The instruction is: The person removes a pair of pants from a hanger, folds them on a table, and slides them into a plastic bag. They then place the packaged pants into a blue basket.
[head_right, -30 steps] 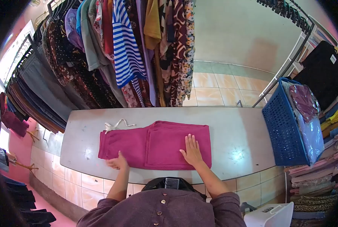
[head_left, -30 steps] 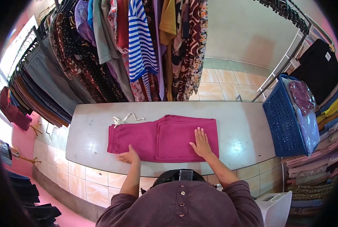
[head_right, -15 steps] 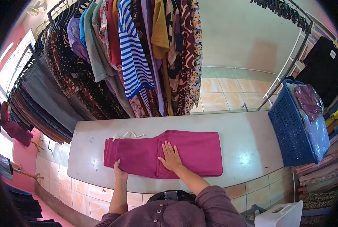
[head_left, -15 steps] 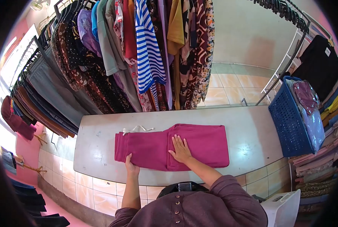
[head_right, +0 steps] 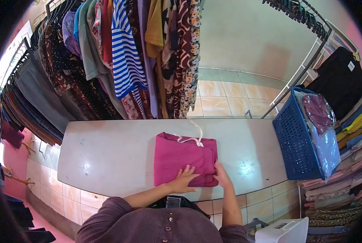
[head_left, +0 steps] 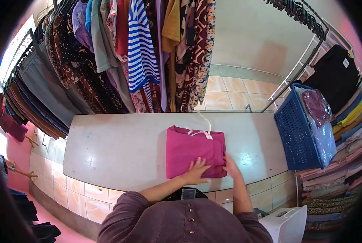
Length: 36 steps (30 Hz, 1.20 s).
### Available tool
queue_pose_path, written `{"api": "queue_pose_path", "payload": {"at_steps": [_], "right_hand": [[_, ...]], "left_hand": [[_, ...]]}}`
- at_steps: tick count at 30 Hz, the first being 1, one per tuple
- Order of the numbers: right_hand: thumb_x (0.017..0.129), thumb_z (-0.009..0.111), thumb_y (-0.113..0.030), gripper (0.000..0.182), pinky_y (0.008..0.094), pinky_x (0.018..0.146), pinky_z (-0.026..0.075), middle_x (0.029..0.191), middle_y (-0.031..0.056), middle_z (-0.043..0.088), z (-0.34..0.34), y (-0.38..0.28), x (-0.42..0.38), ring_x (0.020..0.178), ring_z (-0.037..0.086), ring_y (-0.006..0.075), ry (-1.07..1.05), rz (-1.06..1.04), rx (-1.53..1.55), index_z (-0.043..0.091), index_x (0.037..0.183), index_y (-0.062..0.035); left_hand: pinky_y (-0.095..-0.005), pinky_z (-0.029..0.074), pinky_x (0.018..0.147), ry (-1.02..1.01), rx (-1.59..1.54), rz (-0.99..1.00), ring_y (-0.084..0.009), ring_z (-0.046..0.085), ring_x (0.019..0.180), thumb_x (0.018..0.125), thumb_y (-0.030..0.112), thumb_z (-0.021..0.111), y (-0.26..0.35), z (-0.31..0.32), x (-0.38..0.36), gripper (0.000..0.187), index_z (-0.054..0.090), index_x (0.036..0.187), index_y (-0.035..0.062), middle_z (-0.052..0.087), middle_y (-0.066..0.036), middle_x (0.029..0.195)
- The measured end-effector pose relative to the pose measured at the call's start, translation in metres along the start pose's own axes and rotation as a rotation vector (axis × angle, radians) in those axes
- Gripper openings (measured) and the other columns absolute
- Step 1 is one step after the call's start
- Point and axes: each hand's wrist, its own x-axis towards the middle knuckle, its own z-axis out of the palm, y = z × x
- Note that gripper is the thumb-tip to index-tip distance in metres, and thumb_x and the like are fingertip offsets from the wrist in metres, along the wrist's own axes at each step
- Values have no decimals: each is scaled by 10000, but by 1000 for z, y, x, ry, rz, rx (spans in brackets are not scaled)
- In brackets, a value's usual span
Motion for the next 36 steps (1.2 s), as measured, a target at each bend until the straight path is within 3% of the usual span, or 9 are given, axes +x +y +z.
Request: {"api": "queue_pose_path", "payload": {"at_steps": [6, 9, 13, 16, 19, 23, 25, 31, 36], "right_hand": [[755, 745, -243, 495, 301, 763, 480, 986, 120, 648, 26, 22, 24, 846, 612, 191, 371, -292, -749, 562, 1116, 41], [762, 729, -258, 373, 316, 710, 485, 814, 113, 671, 14, 29, 42, 734, 621, 207, 307, -386, -275, 625, 957, 43], [775, 702, -304, 411, 356, 800, 463, 1029, 214, 617, -21, 10, 32, 927, 598, 305, 492, -453, -477, 622, 931, 68], [771, 697, -355, 560, 407, 937, 393, 1219, 269, 497, -33, 10, 34, 1126, 487, 362, 645, -87, -882, 556, 1094, 80], [780, 649, -472, 814, 511, 1044, 256, 1380, 303, 308, 14, 6, 6, 1289, 286, 439, 923, -636, -1098, 363, 1314, 72], [778, 566, -593, 965, 634, 1045, 114, 1475, 284, 83, 50, 29, -6, 1373, 65, 435, 565, -467, -1377, 164, 1434, -12], [772, 535, -633, 962, 664, 1030, 101, 1484, 276, 62, 38, 30, 5, 1384, 40, 419, 461, -467, -1575, 180, 1442, -41], [811, 538, -556, 833, 646, 1040, 122, 1488, 235, 121, -16, -30, 51, 1386, 71, 402, 266, -542, -1812, 223, 1445, -117], [843, 499, -532, 754, 595, 1070, 104, 1483, 222, 161, 33, 0, 27, 1382, 131, 380, 292, -547, -1523, 252, 1440, -144]], "left_hand": [[-667, 88, 1026, 392, 422, -256, -367, 155, 1382, 843, 479, 542, -44, -31, -35, 642, 395, 1367, 139, 205, -174, 1489], [-677, 84, 1022, 344, 389, -246, -356, 162, 1381, 854, 498, 507, -45, -46, -44, 649, 368, 1387, 156, 186, -160, 1497], [-679, 84, 1023, 254, 454, -181, -337, 160, 1384, 855, 513, 489, -45, -44, -36, 671, 328, 1410, 172, 157, -137, 1510], [-656, 110, 1040, 181, 521, -195, -299, 185, 1380, 855, 489, 503, -44, -34, -25, 665, 322, 1410, 171, 201, -104, 1499], [-611, 128, 1066, 314, 485, -175, -280, 228, 1361, 846, 463, 534, -61, -48, 2, 667, 333, 1399, 149, 245, -95, 1477], [-550, 181, 1075, 598, 604, -150, -276, 349, 1274, 831, 449, 568, -92, -76, 43, 608, 430, 1305, 95, 402, -91, 1364], [-539, 232, 1044, 434, 497, -263, -296, 426, 1188, 830, 466, 565, -99, -86, 46, 562, 479, 1224, 75, 492, -114, 1239], [-459, 377, 865, 536, 398, -335, -322, 610, 846, 780, 532, 605, -66, -30, 8, 537, 562, 1044, 66, 637, -147, 821], [-468, 446, 800, 478, -94, -600, -349, 640, 799, 800, 547, 578, -29, 21, -20, 543, 569, 1007, 45, 649, -183, 819]]}}
